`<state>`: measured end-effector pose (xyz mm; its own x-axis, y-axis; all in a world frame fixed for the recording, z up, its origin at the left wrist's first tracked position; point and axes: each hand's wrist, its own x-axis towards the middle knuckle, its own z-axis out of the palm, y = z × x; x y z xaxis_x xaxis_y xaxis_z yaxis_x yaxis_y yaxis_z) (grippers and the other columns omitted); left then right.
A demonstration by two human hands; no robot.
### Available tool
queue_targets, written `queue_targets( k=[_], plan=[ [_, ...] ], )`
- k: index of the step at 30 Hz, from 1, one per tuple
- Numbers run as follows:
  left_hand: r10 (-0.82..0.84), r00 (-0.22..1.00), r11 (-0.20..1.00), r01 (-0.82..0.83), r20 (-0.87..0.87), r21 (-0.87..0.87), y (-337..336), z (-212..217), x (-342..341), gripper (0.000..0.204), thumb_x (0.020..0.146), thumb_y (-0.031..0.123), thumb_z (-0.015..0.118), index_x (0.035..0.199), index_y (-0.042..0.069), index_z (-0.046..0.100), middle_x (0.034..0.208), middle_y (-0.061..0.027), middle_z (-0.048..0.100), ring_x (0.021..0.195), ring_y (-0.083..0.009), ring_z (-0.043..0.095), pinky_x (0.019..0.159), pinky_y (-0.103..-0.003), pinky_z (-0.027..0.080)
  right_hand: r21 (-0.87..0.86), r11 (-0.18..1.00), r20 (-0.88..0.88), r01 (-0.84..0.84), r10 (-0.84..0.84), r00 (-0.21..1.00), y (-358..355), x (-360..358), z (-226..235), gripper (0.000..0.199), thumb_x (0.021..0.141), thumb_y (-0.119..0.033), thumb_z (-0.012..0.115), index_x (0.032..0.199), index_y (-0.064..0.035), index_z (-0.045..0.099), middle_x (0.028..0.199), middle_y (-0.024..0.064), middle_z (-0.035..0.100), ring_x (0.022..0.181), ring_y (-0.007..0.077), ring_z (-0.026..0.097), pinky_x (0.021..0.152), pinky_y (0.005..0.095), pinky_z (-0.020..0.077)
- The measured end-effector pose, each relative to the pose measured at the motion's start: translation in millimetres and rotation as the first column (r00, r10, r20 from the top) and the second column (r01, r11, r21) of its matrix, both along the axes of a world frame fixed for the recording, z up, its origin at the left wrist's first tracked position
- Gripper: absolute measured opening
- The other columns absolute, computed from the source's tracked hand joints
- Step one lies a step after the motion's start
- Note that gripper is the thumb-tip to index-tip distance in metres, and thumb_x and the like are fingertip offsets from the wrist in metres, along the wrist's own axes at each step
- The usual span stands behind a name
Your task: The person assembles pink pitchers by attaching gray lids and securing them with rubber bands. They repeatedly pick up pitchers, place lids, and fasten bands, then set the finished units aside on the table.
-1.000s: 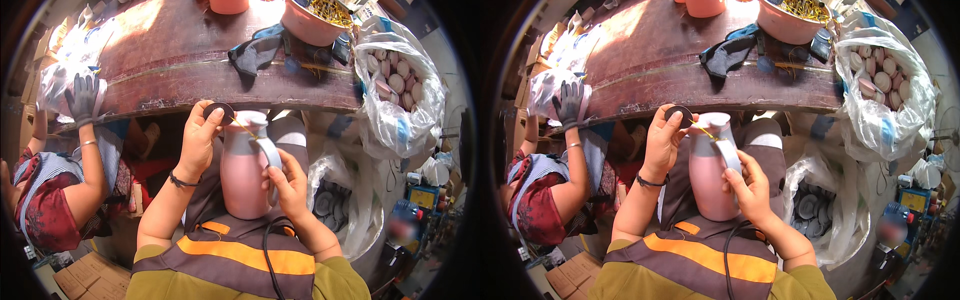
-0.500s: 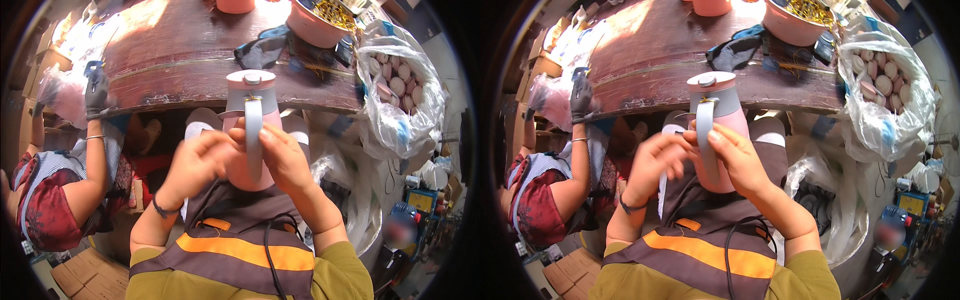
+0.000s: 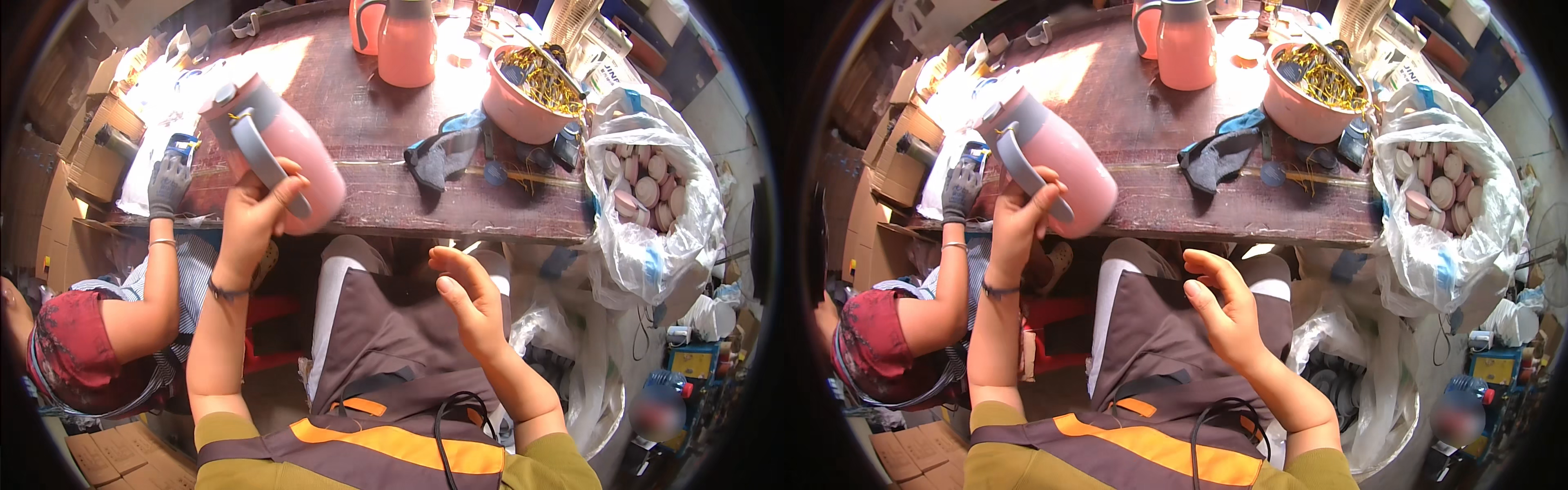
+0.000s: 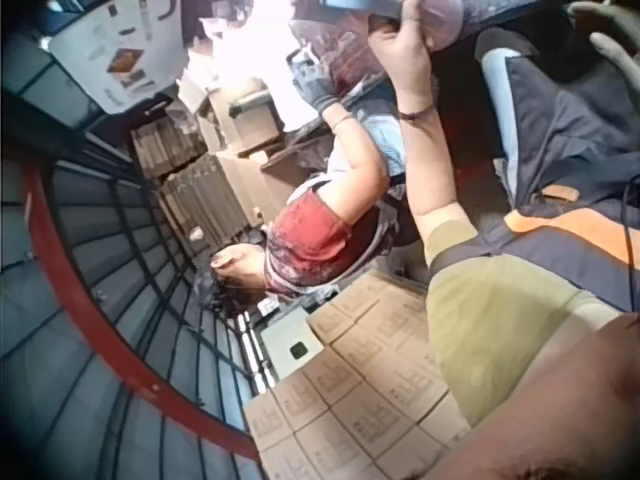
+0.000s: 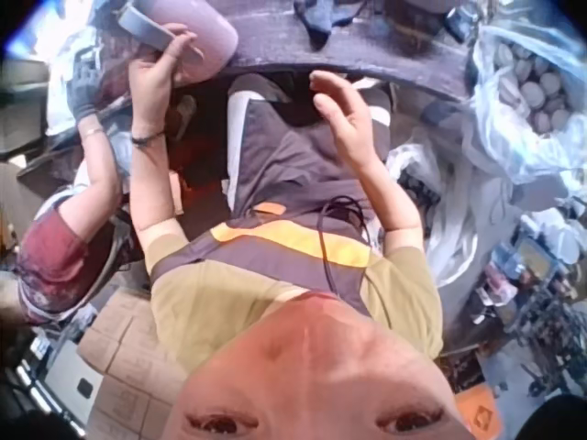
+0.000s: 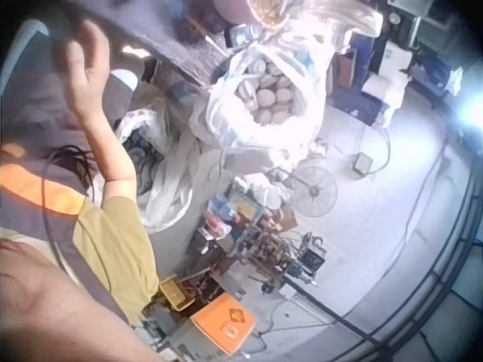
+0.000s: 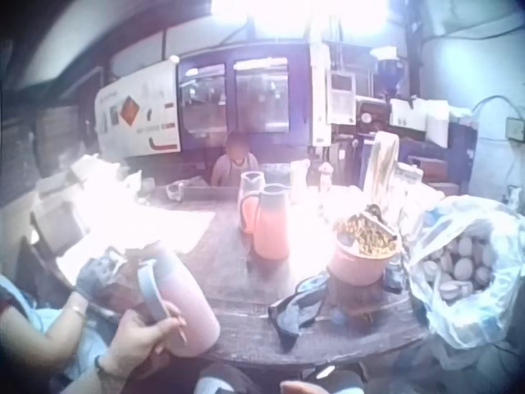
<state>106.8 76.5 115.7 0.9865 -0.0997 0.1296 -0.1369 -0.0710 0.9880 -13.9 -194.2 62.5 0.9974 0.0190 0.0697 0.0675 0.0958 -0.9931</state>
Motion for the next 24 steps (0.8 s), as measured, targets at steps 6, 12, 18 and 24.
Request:
queue_targets(
  k=[6, 12, 18, 24],
  plan=[
    [0.178, 0.984, 0.971, -0.177, 0.01, 0.16, 85, -49, 97, 0.029, 0.092, 0.014, 0.062, 0.12, 0.003, 0.059, 0.107, -0.0066, 0.066, 0.069, -0.0076, 0.061, 0.055, -0.019, 0.045, -0.066, 0.997, 0.039, 0.044, -0.042, 0.998, -11, 75, -16, 0.035, 0.092, -0.01, 0.058, 0.126, -0.0006, 0.055, 0.115, 0.0052, 0.062, 0.099, 0.0121, 0.059, 0.087, 0.0265, 0.0465],
    [0.574, 0.81, 0.793, -0.587, 0.122, 0.163, 107, -96, 104, 0.04, 0.094, 0.013, 0.058, 0.132, 0.004, 0.05, 0.121, -0.0077, 0.056, 0.086, -0.0102, 0.06, 0.065, -0.022, 0.049, -0.431, 0.884, 0.331, 0.18, -0.031, 0.943, 2, 239, 14, 0.049, 0.089, -0.02, 0.059, 0.133, -0.0003, 0.048, 0.125, 0.0166, 0.058, 0.109, 0.0244, 0.058, 0.094, 0.0331, 0.0435],
    [0.381, 0.923, 0.888, -0.348, -0.058, 0.299, 116, -116, 34, 0.018, 0.093, 0.012, 0.057, 0.108, 0.004, 0.064, 0.097, -0.0003, 0.066, 0.08, -0.007, 0.061, 0.065, -0.021, 0.049, -0.61, 0.498, 0.679, 0.616, -0.072, 0.731, 31, 417, 56, 0.066, 0.088, -0.032, 0.06, 0.145, -0.0111, 0.035, 0.143, 0.0224, 0.043, 0.114, 0.0282, 0.057, 0.097, 0.0374, 0.0435],
    [0.382, 0.901, 0.896, -0.307, -0.206, 0.32, 128, -112, -5, 0.017, 0.093, 0.011, 0.058, 0.105, 0.003, 0.066, 0.095, -0.0002, 0.066, 0.08, -0.0068, 0.061, 0.067, -0.02, 0.049, -0.669, 0.322, 0.705, 0.67, -0.01, 0.709, 23, 433, 37, 0.047, 0.088, -0.024, 0.06, 0.132, -0.0114, 0.049, 0.126, 0.0159, 0.054, 0.11, 0.0338, 0.059, 0.089, 0.0408, 0.0502]
  ],
)
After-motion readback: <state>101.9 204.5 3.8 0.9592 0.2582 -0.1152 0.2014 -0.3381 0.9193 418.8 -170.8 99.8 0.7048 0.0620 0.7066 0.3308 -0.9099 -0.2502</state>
